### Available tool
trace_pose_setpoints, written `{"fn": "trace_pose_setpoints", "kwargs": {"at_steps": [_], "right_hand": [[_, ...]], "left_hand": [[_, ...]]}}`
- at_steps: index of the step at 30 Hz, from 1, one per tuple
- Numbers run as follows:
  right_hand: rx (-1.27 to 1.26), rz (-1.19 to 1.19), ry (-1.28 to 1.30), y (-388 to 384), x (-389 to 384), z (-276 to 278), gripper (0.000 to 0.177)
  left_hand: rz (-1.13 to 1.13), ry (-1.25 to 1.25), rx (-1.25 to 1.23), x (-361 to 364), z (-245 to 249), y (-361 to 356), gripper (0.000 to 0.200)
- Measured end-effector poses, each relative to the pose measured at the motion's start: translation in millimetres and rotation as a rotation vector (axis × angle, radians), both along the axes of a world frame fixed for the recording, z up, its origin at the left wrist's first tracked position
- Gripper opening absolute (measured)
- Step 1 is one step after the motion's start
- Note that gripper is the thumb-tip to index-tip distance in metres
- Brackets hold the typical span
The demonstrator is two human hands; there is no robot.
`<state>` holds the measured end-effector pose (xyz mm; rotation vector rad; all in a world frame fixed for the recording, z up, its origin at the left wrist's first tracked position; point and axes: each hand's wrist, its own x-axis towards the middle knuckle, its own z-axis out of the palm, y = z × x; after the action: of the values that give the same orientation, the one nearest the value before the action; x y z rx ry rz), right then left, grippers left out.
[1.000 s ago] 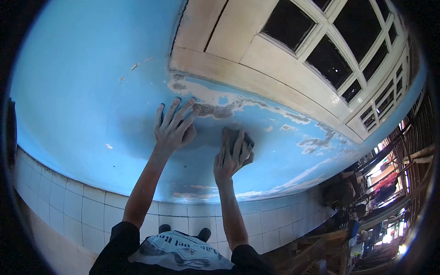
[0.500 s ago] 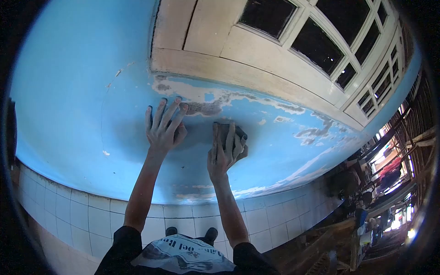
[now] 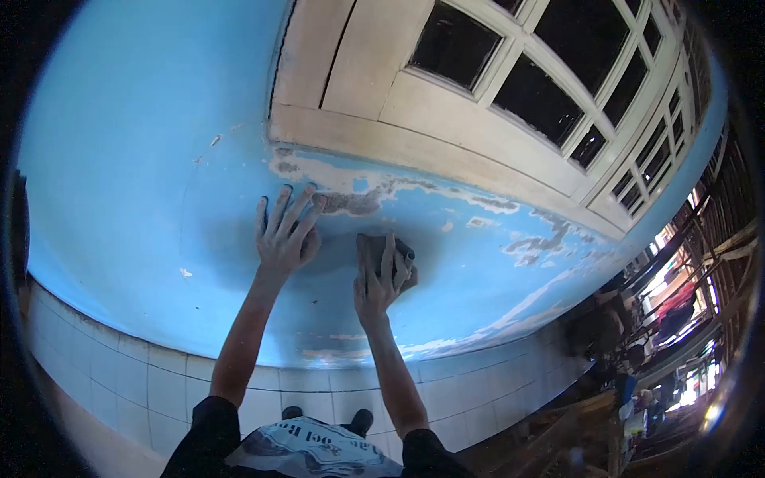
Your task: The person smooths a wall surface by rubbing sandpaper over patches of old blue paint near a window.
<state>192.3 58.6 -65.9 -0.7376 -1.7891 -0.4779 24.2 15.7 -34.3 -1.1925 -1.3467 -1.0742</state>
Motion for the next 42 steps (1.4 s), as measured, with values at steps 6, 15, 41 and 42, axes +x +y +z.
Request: {"fn": "trace_pose_setpoints", "kwargs": {"at_steps": [6,15,41,42], "right_hand": [[0.094,0.034,-0.039,-2,-16,30,0.037],[0.197,0.195,-0.215,17,-41,22,0.042],[0.294,0.291,-0.431,-10,-103,53,0.043],[0.238,0.321,-0.492,-9,-96,23,0.042]], "left_hand": [[-0.163,0.012,-0.138,-12,7,-33,0.052],[0.111,-0.118,0.048,-82,-4,-62,0.042],[0.147,-0.075,-0.006,-81,-5,-62,0.048],[0.154,-0.075,-0.001,-83,-6,-62,0.048]]}}
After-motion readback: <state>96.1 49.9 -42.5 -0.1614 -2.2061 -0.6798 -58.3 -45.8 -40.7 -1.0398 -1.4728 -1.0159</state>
